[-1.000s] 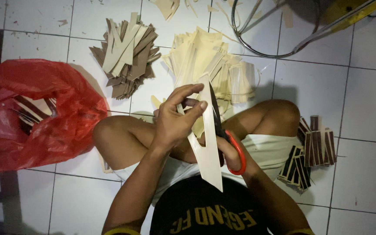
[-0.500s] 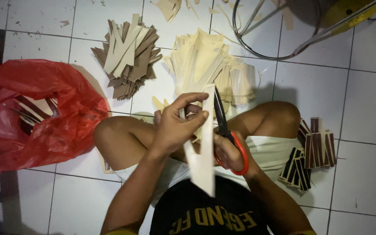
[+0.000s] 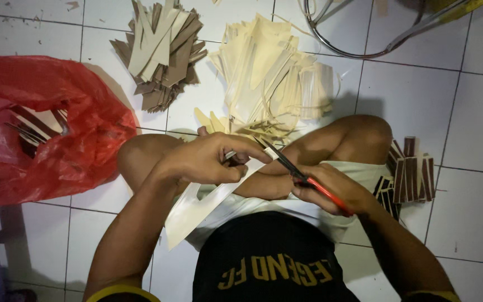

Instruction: The person sits on the floor and uses scissors to cut rectangular pieces of light-colored paper into smaller strips. The cut pieces are placed into a red plastic bag, while the remaining scraps accumulate on the floor.

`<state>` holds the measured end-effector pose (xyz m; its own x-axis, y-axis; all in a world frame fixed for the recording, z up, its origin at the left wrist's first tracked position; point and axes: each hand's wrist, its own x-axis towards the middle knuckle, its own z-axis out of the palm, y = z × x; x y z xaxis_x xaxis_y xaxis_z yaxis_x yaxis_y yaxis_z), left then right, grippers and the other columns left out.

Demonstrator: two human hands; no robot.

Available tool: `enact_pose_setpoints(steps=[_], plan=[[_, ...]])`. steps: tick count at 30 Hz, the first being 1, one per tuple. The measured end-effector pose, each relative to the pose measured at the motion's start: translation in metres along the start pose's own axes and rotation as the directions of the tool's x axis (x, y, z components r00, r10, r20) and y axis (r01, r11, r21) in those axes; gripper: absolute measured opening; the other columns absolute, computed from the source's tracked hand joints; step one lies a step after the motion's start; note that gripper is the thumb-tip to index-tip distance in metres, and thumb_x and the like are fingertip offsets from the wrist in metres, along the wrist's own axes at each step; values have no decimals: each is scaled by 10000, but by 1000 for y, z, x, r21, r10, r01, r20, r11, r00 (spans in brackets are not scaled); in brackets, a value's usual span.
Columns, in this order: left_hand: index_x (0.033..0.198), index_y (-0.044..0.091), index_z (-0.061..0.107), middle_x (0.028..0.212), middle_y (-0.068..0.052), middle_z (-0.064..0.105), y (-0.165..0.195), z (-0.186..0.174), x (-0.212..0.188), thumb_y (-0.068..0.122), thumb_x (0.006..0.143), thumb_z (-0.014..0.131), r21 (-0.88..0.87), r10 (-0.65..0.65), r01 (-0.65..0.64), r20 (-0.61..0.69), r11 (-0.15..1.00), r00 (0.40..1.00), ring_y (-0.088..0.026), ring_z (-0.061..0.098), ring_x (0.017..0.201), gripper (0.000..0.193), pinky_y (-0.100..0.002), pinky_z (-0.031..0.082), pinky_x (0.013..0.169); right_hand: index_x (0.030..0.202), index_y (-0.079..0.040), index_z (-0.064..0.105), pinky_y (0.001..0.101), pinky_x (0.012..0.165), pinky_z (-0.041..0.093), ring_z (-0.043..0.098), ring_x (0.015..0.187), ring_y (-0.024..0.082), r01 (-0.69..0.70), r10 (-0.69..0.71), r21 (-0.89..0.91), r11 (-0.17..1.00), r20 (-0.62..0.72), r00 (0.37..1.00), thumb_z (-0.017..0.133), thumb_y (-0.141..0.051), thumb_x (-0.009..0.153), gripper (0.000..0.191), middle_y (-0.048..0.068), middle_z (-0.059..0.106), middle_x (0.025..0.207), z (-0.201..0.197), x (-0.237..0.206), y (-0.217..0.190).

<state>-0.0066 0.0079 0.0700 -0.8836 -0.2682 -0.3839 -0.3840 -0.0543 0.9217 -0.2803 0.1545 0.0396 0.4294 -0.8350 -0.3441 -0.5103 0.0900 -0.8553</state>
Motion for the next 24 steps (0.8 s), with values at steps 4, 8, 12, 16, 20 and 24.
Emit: enact_pose_setpoints(steps=[4, 8, 12, 16, 20, 24], plan=[[1285, 117, 744, 819, 16, 597, -5, -2, -1, -21, 776, 634, 4, 76, -76, 41, 997, 996, -60, 504, 719, 538, -231, 466, 638, 962, -53, 667, 426, 670, 495, 652, 732, 321, -90, 95, -186, 978, 16, 995, 701, -311, 863, 278, 162, 701, 770, -2, -3, -4], [1277, 77, 723, 1073, 51, 712, -11, -1, -2, -34, 800, 637, 2, 257, -257, 51, 966, 965, -57, 564, 863, 498, -221, 505, 779, 917, -35, 692, 411, 639, 520, 663, 650, 307, -174, 181, -128, 976, 49, 982, 701, -309, 853, 281, 168, 691, 696, 0, -3, 0], [1300, 133, 727, 817, 30, 606, -18, 2, -3, 2, 825, 657, -24, 5, -3, 75, 1000, 997, -65, 513, 715, 498, -225, 460, 634, 1282, -134, 661, 391, 628, 531, 673, 598, 275, -318, 320, -34, 947, 78, 944, 649, -242, 869, 427, 144, 686, 661, 13, -5, 12], [1291, 126, 715, 881, 46, 648, -23, 4, -9, -14, 851, 651, -124, -55, 59, 37, 991, 998, -58, 533, 739, 466, -219, 469, 657, 1008, -24, 693, 394, 614, 518, 653, 597, 275, -257, 258, 30, 966, -76, 963, 637, -195, 841, 245, 161, 683, 658, 27, -11, 42], [1241, 99, 739, 910, 34, 661, -20, -9, -15, 15, 906, 709, -101, 60, -106, -379, 989, 923, -45, 585, 831, 347, -206, 503, 724, 869, 3, 656, 400, 609, 505, 624, 596, 262, -278, 288, 76, 957, -317, 904, 657, -232, 880, 235, 172, 664, 660, 40, -19, 78], [1169, 108, 758, 884, 23, 616, -5, -50, -29, 96, 879, 753, -332, -302, 46, -780, 942, 549, -83, 570, 755, 290, -275, 403, 539, 886, 0, 635, 405, 619, 496, 595, 588, 276, -295, 299, 80, 952, -451, 841, 659, -235, 894, 237, 195, 634, 689, 58, -26, 100]])
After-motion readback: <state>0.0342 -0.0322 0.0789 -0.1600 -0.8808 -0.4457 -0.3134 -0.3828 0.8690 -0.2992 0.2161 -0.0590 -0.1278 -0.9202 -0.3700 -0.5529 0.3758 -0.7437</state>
